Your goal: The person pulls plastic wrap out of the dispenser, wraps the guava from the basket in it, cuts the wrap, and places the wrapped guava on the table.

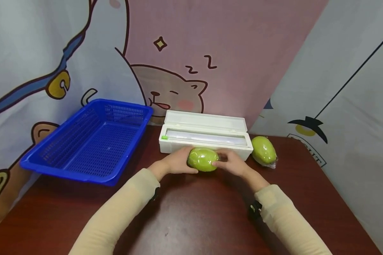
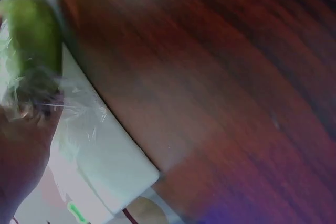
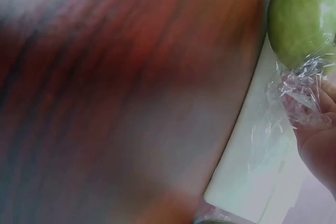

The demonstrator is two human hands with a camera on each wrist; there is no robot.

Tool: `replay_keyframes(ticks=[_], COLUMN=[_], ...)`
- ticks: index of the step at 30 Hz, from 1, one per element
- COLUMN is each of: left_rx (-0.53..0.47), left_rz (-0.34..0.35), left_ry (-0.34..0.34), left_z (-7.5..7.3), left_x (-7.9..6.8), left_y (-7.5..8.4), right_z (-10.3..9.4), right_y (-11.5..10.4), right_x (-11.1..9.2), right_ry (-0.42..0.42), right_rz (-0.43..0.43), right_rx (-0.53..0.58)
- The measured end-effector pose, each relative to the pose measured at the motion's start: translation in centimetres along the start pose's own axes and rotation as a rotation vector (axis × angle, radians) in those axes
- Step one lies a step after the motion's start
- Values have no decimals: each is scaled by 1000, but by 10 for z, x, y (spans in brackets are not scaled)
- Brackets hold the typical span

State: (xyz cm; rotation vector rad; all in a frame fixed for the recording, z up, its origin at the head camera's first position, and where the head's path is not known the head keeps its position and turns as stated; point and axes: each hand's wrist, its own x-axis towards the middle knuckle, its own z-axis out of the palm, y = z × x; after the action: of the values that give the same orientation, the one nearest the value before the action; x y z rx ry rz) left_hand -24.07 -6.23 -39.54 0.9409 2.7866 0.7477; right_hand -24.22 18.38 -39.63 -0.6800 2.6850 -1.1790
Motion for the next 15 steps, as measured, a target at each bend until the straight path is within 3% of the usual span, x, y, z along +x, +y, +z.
replay_keyframes(ticks=[4, 6, 11, 15], left_rx=[104, 140, 108, 101], left_rz=[43, 61, 78, 77], left_ry=[28, 52, 81, 83], left_z=[2, 4, 5, 5], left_x=[-1, -1, 0, 0], left_y=[1, 0, -3, -4], right_z=[-1, 1, 2, 3], right_y=[1, 2, -1, -3], right_x=[-5, -9, -22, -25], right_ry=[12, 33, 124, 140], right_rz=[16, -14, -105, -235], right_rx=[-17, -89, -356, -415])
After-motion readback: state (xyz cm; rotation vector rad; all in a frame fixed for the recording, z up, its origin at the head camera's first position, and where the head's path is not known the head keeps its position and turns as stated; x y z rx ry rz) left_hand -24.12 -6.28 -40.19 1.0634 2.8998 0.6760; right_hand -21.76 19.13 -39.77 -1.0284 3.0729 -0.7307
